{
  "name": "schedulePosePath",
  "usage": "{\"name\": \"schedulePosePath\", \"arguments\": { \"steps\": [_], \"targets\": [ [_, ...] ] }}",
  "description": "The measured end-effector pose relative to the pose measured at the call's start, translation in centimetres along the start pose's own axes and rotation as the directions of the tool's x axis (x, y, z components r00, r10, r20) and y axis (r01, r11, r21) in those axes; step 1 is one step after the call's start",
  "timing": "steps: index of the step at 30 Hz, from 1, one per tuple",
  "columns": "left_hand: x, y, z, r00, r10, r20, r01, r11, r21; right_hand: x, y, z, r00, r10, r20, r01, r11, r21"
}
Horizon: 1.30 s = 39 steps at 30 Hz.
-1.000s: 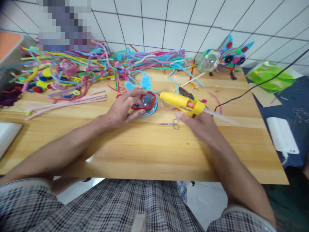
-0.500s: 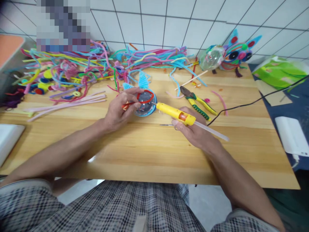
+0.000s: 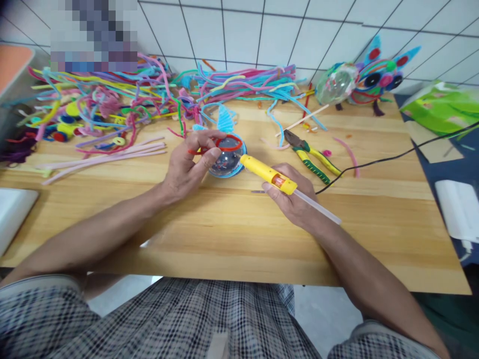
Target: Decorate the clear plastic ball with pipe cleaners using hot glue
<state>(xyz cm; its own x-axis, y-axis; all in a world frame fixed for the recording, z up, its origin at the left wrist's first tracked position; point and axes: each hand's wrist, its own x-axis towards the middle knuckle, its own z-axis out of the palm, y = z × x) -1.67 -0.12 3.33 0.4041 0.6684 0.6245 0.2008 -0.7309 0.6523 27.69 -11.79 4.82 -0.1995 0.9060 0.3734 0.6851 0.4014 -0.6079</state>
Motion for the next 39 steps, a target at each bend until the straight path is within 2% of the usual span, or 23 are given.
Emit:
{"name": "schedulePosePath", "arguments": {
  "steps": [12,19,29,39],
  "targets": [
    [-0.1,0.2,0.1,1.0,-0.01,0.011,0.01,0.999,-0.031,0.3,-0.2,0.2,0.998,0.056,-0.005,-0.056,0.998,0.027],
    [-0.1,0.2,0.1,1.0,-0.007,0.018,0.008,0.999,-0.036,0.6,-0.4,0.1,0.999,0.031,0.022,-0.031,0.999,0.019],
    [-0.1,-0.1,0.1,0.999,-0.034,0.032,0.034,0.999,-0.015,0.2,0.5,0.3,1.0,0.017,-0.004,-0.017,1.0,-0.016],
    [0.1,0.4,0.1,1.0,-0.02,0.022,0.02,1.0,-0.016,0.0,0.5,0.6,0.998,0.069,-0.013,-0.069,0.997,-0.026]
  ]
}}
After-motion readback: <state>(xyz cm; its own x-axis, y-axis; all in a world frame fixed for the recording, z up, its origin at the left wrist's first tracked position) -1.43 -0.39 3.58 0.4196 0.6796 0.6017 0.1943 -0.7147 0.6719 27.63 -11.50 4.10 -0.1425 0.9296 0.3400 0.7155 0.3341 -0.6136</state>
